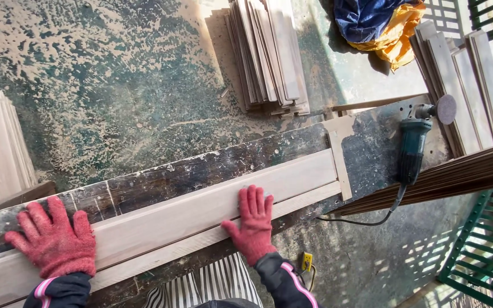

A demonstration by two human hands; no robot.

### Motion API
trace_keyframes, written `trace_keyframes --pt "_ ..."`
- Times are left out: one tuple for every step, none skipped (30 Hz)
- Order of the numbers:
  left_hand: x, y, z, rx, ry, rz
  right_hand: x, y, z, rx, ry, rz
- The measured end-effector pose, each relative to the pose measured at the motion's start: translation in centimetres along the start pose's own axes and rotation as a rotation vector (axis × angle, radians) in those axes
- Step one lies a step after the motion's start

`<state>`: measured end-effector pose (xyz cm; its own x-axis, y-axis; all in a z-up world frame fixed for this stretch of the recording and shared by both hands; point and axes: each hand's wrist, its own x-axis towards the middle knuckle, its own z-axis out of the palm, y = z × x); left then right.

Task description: The recorder is sanding a long wooden board using an electric orbital sander and a manual sanding block.

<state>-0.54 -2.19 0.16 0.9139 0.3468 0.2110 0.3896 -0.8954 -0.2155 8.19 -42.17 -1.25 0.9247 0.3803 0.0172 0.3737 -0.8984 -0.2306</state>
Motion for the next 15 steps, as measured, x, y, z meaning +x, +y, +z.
trace_keyframes --pt "0.3 0.1 -0.3 0.006 0.0 0.005 0.0 2.1 0.3 0.007 0.0 0.003" --pt "0.5 0.2 -0.7 0.015 0.023 0.014 0.0 4.3 0.6 -0.041 -0.014 0.011" --pt "0.5 0.4 -1.0 0.024 0.044 0.022 -0.3 6.5 0.9 -0.09 -0.031 0.016" --pt "0.4 0.3 -0.9 0.029 0.042 0.026 0.8 9.5 -0.3 -0.084 -0.033 0.018" --pt "0.5 0.3 -0.7 0.007 0.047 0.03 1.9 12.6 -1.6 -0.072 -0.139 0.297" --pt "0.5 0.2 -0.6 -0.015 0.051 0.034 3.0 15.6 -3.0 -0.058 -0.246 0.576" --pt "0.9 0.3 -0.9 -0.016 0.054 0.04 3.1 17.3 -2.3 -0.057 -0.243 0.582" --pt "1.2 0.3 -1.3 0.01 0.04 0.03 3.1 18.9 -1.6 -0.036 -0.188 0.654" --pt "1.1 0.7 -1.6 0.034 0.022 0.009 3.4 20.8 -1.2 -0.022 -0.135 0.716" --pt "0.9 0.8 -1.5 0.03 0.02 0.005 3.0 18.1 -1.5 -0.028 -0.135 0.713" --pt "0.8 0.6 -1.3 -0.008 0.022 0.004 2.7 15.2 -1.6 -0.034 -0.174 0.726" --pt "0.8 0.5 -1.2 -0.046 0.024 0.004 2.3 12.4 -1.8 -0.04 -0.214 0.739" --pt "1.0 0.5 -1.3 -0.048 0.029 0.004 0.6 11.3 -0.7 -0.04 -0.209 0.739" --pt "1.2 0.5 -1.3 0.0 0.024 0.007 -1.2 10.2 0.5 -0.027 -0.113 0.576" --pt "1.0 0.4 -1.5 0.05 0.013 0.007 -3.2 9.1 1.6 -0.014 -0.027 0.409"
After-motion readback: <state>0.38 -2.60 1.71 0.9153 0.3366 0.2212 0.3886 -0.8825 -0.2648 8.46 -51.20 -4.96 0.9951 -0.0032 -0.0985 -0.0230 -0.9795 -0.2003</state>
